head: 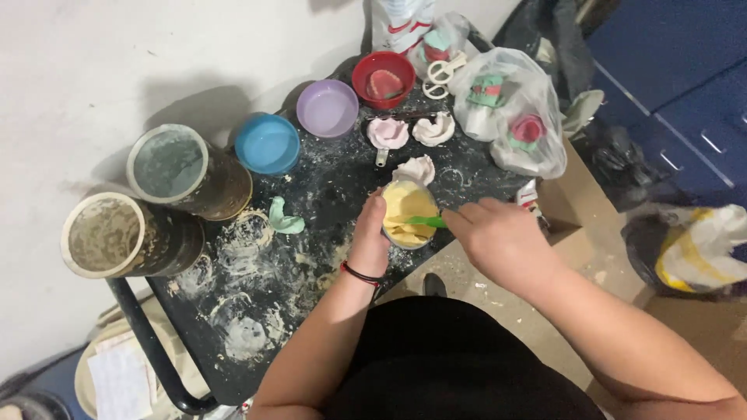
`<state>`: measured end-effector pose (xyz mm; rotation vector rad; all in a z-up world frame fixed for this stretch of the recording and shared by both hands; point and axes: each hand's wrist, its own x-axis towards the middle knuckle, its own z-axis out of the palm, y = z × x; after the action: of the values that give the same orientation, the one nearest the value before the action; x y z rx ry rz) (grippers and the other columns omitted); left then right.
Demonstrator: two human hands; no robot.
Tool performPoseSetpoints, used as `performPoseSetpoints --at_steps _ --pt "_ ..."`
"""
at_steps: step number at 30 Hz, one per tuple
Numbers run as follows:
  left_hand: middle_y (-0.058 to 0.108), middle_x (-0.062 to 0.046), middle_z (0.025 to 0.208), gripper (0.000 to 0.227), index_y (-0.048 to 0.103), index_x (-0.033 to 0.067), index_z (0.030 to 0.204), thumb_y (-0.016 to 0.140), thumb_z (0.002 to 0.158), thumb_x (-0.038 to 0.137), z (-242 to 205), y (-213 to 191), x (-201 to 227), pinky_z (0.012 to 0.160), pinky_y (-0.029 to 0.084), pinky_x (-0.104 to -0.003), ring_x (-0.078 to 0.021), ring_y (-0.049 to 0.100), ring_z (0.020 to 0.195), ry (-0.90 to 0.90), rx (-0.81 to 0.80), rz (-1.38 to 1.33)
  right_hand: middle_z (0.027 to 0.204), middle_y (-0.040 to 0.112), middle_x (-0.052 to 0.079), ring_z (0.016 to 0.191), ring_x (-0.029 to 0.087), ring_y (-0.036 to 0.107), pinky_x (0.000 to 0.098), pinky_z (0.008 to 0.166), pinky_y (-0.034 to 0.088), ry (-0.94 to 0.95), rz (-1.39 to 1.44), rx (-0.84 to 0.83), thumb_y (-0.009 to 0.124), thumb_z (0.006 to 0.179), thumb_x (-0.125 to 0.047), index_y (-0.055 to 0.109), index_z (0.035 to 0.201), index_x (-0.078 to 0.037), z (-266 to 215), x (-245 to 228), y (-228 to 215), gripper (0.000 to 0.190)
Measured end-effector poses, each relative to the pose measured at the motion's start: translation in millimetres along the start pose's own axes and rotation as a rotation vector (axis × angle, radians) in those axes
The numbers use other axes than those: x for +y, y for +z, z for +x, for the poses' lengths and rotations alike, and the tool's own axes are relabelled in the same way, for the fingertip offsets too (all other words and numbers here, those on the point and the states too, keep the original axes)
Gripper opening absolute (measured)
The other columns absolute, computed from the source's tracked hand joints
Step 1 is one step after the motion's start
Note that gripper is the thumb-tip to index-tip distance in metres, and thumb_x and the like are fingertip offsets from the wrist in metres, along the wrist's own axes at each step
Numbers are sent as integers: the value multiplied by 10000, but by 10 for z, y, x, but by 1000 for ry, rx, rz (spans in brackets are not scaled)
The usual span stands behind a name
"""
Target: The person mixes a yellow paste in a small container using a green spatula. They scoop the paste into a white mold, place the filled mold on a blue cabinet, and then return to the table to add a white powder to the remaining paste and mix it.
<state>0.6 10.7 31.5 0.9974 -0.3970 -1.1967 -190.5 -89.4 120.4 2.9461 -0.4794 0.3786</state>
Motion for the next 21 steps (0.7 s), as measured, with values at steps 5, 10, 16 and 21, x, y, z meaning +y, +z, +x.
performPoseSetpoints --at_steps 5,10,16,21 --pt "550 -252 1424 848 427 48 1540 529 982 679 -37 -92 -108 1112 457 -554 -381 541 1354 -13 9 -98 839 681 67 690 253 688 342 591 555 111 111 54 612 919 -52 758 1185 -189 -136 -114 -354 333" --pt "567 -236 1446 817 487 58 1529 508 998 678 -121 22 -185 1091 477 -535 -386 559 1342 -78 26 -290 1020 703 77 919 311 710 375 765 587 279 458 170 649 886 -53 793 1239 -294 -511 -138 320 451" --pt "619 -211 1440 760 585 102 1450 582 949 675 -140 -44 -105 1117 465 -542 -368 585 1334 -133 176 -406 1015 666 53 895 282 695 364 785 566 399 440 195 616 901 -34 784 1263 -348 -869 -170 507 507" --pt "596 -194 1491 806 583 108 1469 555 935 711 -64 -95 -77 1145 445 -529 -367 558 1376 -136 260 -460 989 684 29 875 221 687 300 838 553 547 649 258 641 933 2 799 1265 -298 -1206 99 508 475"
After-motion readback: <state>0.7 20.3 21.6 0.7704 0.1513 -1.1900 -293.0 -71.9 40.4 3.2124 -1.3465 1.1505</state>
